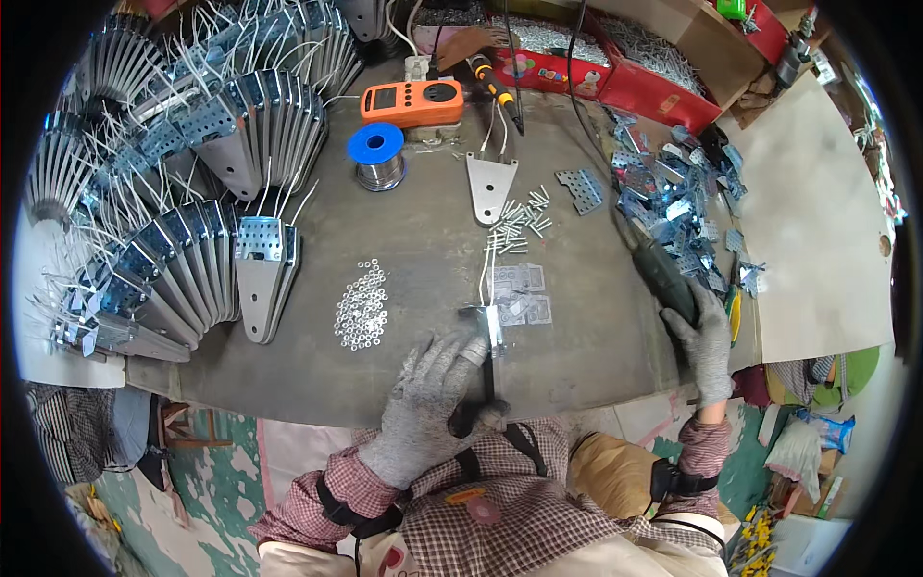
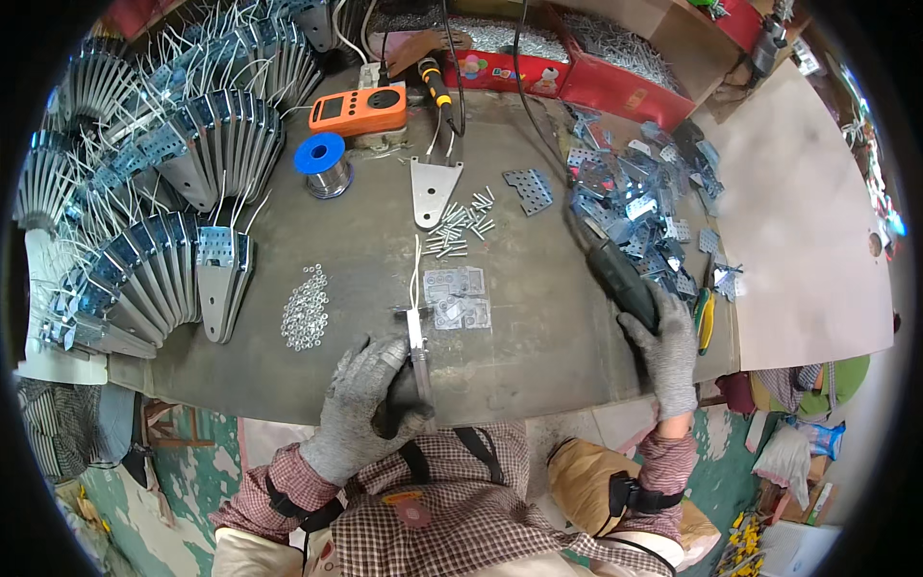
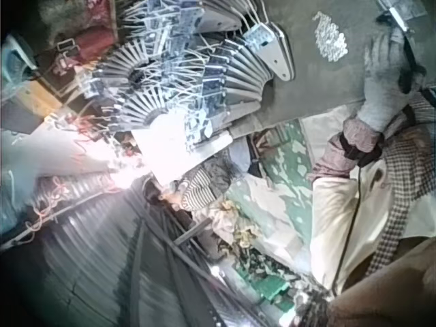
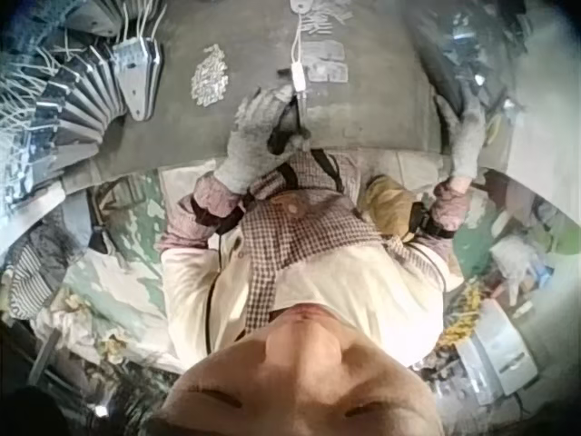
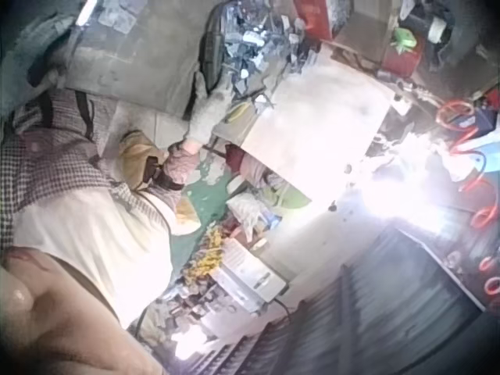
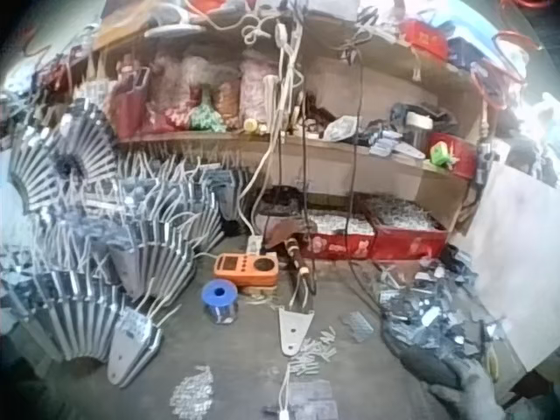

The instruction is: Assembling small metal bracket components using a power screwdriver.

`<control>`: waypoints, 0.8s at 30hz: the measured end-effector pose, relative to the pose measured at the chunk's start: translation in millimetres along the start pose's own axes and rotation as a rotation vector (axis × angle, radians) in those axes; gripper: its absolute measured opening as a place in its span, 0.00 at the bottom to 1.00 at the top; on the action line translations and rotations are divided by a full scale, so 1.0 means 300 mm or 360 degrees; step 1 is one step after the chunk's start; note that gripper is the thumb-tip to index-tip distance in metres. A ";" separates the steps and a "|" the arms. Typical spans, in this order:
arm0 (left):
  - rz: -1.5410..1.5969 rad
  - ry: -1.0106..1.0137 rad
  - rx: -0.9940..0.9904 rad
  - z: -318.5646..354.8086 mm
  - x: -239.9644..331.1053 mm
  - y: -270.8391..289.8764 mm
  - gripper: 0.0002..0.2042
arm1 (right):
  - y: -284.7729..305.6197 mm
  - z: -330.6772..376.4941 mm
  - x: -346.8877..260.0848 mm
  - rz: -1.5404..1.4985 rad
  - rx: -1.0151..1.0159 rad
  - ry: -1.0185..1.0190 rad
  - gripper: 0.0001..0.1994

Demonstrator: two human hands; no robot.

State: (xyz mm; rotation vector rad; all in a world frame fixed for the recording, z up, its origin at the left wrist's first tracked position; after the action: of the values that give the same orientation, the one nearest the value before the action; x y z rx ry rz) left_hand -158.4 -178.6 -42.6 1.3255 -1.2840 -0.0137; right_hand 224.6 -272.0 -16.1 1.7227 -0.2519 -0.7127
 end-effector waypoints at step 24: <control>-0.0227 0.0033 -0.0170 -0.031 0.021 -0.015 0.42 | -0.306 0.102 -0.430 -0.4541 -0.0242 -0.0565 0.12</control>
State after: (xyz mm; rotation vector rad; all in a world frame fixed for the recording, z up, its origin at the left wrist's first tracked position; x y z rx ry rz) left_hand -146.9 -177.8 -38.8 1.3192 -1.1531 -0.1657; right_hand 86.6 -203.6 -64.0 0.4863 2.3723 -2.5830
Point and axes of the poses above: each hand's wrist, its own z-axis away from the middle knuckle, its own y-axis out of the back of the hand, x = y × z, the point moved 3 cm from there along -z, towards the middle knuckle, and after that the axes turned 3 degrees about -y, right-handed, at the moved point
